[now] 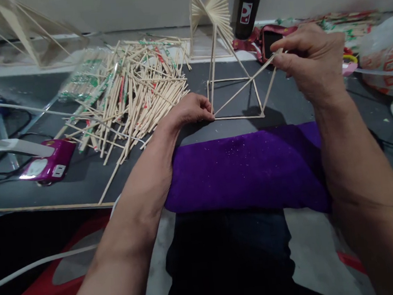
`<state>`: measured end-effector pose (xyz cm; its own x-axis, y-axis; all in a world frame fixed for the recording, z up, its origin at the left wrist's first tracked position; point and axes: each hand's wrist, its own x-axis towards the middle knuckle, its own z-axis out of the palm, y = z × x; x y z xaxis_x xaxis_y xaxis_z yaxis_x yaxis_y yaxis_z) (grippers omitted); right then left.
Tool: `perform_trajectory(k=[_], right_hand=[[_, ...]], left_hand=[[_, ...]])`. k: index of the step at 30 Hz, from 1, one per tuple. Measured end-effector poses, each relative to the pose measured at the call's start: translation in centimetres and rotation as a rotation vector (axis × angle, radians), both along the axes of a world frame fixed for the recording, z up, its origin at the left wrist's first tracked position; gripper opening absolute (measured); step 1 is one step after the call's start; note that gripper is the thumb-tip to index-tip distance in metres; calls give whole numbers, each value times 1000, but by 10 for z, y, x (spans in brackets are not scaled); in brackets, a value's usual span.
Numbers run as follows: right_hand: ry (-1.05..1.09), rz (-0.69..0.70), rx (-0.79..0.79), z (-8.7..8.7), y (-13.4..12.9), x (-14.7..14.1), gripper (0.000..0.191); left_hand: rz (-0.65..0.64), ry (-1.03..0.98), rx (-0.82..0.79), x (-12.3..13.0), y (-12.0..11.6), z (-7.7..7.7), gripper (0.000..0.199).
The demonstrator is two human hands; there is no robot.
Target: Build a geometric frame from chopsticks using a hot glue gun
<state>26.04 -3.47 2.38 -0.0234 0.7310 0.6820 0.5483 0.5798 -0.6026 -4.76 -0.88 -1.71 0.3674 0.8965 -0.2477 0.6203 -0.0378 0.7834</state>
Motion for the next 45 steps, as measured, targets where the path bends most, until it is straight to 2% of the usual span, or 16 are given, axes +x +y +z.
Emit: perform_trajectory(k=[6, 11, 16, 21, 23, 26, 28, 30, 32, 37, 40, 45], right_hand=[[-19, -19, -80, 2, -7, -3, 16], [28, -14, -142, -6, -9, -4, 16], [311, -13, -73, -12, -3, -10, 22], [488, 25, -202, -16, 5, 12, 26], [430, 30, -322, -21, 7, 30, 29], [163, 73, -611, -31, 6, 50, 28], [-18, 153, -805, -37, 6, 54, 29], [-147, 211, -927, -43, 8, 50, 33], [-240, 235, -958, -51, 12, 43, 35], [-326, 247, -890, -67, 23, 38, 33], [-337, 202, -877, -63, 21, 40, 33], [-348, 181, -907, -48, 10, 38, 16]], left_hand=[[0, -27, -33, -1, 2, -1, 20], [-18, -21, -71, -3, 2, 4, 18], [39, -112, -135, -11, 0, 7, 13], [76, -136, -145, -13, 1, 5, 17], [58, -113, -131, -12, 3, 3, 18], [42, -89, -111, -8, 3, 1, 20], [38, -94, -93, -7, 3, 1, 21], [23, -96, -81, -7, 2, 1, 22], [0, -90, -86, -7, 1, 2, 22], [-22, -86, -107, -6, -1, 3, 22], [-46, -96, -89, -4, -1, 3, 22], [-87, -130, -101, -4, 0, 0, 13]])
